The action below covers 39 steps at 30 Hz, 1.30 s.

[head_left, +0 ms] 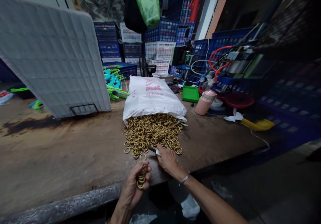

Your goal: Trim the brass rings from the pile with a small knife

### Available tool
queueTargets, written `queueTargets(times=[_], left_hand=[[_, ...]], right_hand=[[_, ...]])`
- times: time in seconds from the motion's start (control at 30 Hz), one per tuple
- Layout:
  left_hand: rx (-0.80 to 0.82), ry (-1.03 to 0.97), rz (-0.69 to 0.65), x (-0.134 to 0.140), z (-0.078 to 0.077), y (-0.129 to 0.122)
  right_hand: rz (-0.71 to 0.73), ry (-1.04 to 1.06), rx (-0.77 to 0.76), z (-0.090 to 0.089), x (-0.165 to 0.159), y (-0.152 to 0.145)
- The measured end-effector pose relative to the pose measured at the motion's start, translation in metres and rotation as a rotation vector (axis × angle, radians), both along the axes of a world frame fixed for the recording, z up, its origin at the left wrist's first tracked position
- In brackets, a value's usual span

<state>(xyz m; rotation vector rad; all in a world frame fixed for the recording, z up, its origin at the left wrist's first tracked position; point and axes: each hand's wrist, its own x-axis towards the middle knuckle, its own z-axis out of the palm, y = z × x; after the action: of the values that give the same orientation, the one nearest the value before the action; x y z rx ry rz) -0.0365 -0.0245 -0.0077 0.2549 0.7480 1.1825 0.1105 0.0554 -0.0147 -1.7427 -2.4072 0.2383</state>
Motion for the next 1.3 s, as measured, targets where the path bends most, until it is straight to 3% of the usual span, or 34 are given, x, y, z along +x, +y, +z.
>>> queueTargets(times=[0.17,0.33,0.53,0.63,0.77,0.97,1.1,1.2,1.3], left_hand=[[-0.025,-0.023,0.018,-0.002,-0.005,0.003],[-0.017,0.008,0.005,0.000,-0.002,0.004],[-0.019,0.005,0.003,0.003,-0.007,0.005],[0.014,0.130,0.002,0.008,-0.009,0.005],[0.108,0.531,0.025,0.017,-0.010,0.005],[0.389,0.897,0.180,0.019,-0.017,0.003],[0.554,0.989,0.136,0.016,-0.011,-0.004],[0.580,1.044,0.094,0.018,0.001,-0.009],[0.504,0.989,0.077,0.022,0.011,-0.012]], right_hand=[[0.099,0.055,-0.014,-0.006,0.007,-0.004],[-0.011,0.092,-0.038,-0.005,0.009,-0.003],[-0.010,0.072,-0.072,0.003,0.006,-0.002],[0.003,0.104,-0.040,0.001,0.007,-0.005],[0.019,0.201,-0.037,-0.002,0.008,-0.008],[0.009,0.629,-0.290,0.011,0.003,-0.013],[-0.015,0.923,-0.632,0.015,0.004,-0.023],[-0.052,1.034,-0.861,0.015,0.005,-0.031],[-0.032,1.048,-0.797,0.017,0.005,-0.037]])
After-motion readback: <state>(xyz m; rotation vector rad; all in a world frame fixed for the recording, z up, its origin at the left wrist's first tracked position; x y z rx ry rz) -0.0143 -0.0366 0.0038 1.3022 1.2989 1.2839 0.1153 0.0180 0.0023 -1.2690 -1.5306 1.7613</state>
